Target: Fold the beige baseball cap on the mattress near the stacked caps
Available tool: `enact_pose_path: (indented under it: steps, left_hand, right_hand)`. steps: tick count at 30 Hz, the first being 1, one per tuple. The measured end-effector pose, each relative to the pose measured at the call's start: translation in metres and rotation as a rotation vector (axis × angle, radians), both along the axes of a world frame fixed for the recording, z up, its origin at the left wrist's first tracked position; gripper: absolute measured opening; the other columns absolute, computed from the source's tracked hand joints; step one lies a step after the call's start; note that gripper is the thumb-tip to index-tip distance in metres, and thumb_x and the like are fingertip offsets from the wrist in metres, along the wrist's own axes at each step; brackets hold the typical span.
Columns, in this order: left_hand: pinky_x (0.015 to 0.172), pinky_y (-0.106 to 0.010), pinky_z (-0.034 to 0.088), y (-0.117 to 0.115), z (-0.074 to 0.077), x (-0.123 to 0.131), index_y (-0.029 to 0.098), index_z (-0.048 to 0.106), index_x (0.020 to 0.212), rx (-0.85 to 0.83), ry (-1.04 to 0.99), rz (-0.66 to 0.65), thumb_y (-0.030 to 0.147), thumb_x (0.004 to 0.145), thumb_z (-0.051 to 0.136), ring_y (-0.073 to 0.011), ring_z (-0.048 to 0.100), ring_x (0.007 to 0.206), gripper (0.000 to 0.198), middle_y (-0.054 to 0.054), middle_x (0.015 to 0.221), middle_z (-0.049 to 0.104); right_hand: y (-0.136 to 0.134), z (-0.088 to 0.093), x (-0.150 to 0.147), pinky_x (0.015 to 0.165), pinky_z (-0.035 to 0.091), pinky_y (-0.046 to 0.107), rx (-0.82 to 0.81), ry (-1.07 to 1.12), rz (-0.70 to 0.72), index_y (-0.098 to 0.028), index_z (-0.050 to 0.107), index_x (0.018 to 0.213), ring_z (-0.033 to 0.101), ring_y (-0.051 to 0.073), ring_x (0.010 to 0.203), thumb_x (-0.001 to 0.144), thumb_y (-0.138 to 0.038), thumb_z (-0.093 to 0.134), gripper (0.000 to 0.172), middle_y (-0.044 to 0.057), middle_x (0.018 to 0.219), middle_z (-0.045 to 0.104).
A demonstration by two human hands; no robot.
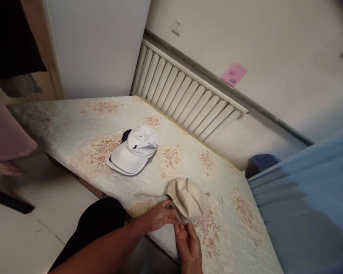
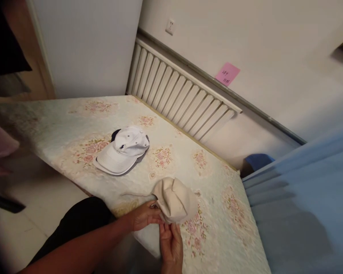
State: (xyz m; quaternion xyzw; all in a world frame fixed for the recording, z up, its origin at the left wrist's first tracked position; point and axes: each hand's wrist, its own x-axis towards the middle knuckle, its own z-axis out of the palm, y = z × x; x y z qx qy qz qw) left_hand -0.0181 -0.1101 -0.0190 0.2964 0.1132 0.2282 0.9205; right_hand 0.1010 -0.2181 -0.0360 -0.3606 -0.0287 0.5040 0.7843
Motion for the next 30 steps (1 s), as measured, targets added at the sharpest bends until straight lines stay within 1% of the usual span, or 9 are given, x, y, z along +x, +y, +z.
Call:
enact_pose_path:
  steps: [4,6,13,18,22,24,26,28,30]
  left_hand:
    - [0.092,-0.038,0.043,-0.006,0.006,-0.001,0.018,0.061,0.108,0.184,0.053,-0.020,0.017,0.061,0.078,-0.0208,0.060,0.099,0.050,-0.006,0.104,0.064]
    - [0.092,-0.035,0.042,-0.009,0.008,-0.002,0.018,0.063,0.101,0.223,0.070,-0.007,0.015,0.058,0.078,-0.0194,0.057,0.102,0.046,-0.004,0.104,0.062]
    - [0.099,-0.037,0.039,-0.016,0.002,-0.013,0.019,0.060,0.101,0.023,-0.020,0.008,0.009,0.062,0.072,-0.0169,0.058,0.101,0.042,-0.003,0.103,0.058]
    - [0.100,-0.036,0.038,-0.020,0.006,-0.016,0.015,0.059,0.095,-0.054,-0.030,0.084,0.007,0.062,0.072,-0.0153,0.060,0.095,0.036,-0.003,0.096,0.058]
    - [0.098,-0.036,0.040,-0.023,0.010,-0.019,0.013,0.055,0.102,-0.083,0.023,0.083,0.010,0.063,0.073,-0.0172,0.063,0.094,0.043,-0.007,0.098,0.061]
    - [0.096,-0.035,0.042,-0.026,0.011,-0.021,0.013,0.053,0.103,-0.083,0.090,0.082,0.013,0.063,0.072,-0.0174,0.064,0.091,0.045,-0.008,0.097,0.063]
    - [0.089,-0.034,0.045,-0.029,0.010,-0.022,0.014,0.051,0.100,-0.035,0.248,0.101,0.015,0.064,0.068,-0.0174,0.065,0.086,0.040,-0.006,0.091,0.064]
    - [0.076,-0.033,0.048,-0.031,0.007,-0.021,0.016,0.051,0.092,0.119,0.510,0.177,0.019,0.069,0.061,-0.0175,0.065,0.074,0.026,-0.004,0.080,0.063]
    - [0.064,-0.030,0.046,-0.030,0.004,-0.020,0.018,0.049,0.084,0.298,0.733,0.296,0.021,0.075,0.052,-0.0159,0.061,0.061,0.010,0.000,0.069,0.059]
  right_hand:
    - [-0.005,-0.004,0.011,0.105,0.038,0.044,0.017,-0.038,-0.039,-0.023,0.060,0.113,0.059,0.020,0.113,0.071,-0.020,0.069,0.043,0.005,0.117,0.066]
    - [-0.006,-0.005,0.014,0.105,0.038,0.045,0.033,-0.058,-0.056,-0.022,0.058,0.116,0.059,0.020,0.112,0.074,-0.022,0.067,0.043,0.007,0.118,0.065]
    - [-0.010,-0.003,0.014,0.104,0.039,0.047,0.080,-0.109,-0.052,-0.017,0.053,0.124,0.061,0.022,0.109,0.072,-0.020,0.068,0.054,0.010,0.118,0.065]
    - [-0.012,0.000,0.010,0.104,0.039,0.048,0.100,-0.123,0.007,-0.015,0.051,0.127,0.063,0.023,0.106,0.074,-0.021,0.068,0.056,0.012,0.115,0.067]
    - [-0.013,0.000,0.009,0.103,0.038,0.049,0.110,-0.164,0.030,-0.011,0.049,0.129,0.062,0.024,0.106,0.075,-0.024,0.069,0.059,0.015,0.116,0.066]
    - [-0.014,0.001,0.009,0.103,0.039,0.049,0.111,-0.176,0.048,-0.011,0.049,0.129,0.062,0.024,0.106,0.074,-0.026,0.070,0.060,0.015,0.116,0.065]
    - [-0.014,0.002,0.008,0.102,0.040,0.048,0.111,-0.177,0.061,-0.013,0.050,0.128,0.063,0.023,0.105,0.074,-0.028,0.071,0.060,0.014,0.116,0.065]
    - [-0.013,0.004,0.008,0.101,0.041,0.047,0.116,-0.172,0.071,-0.016,0.051,0.128,0.063,0.022,0.104,0.073,-0.029,0.072,0.060,0.012,0.117,0.065]
    - [-0.012,0.004,0.009,0.099,0.043,0.045,0.125,-0.172,0.087,-0.019,0.051,0.127,0.063,0.021,0.103,0.072,-0.032,0.072,0.060,0.011,0.116,0.065]
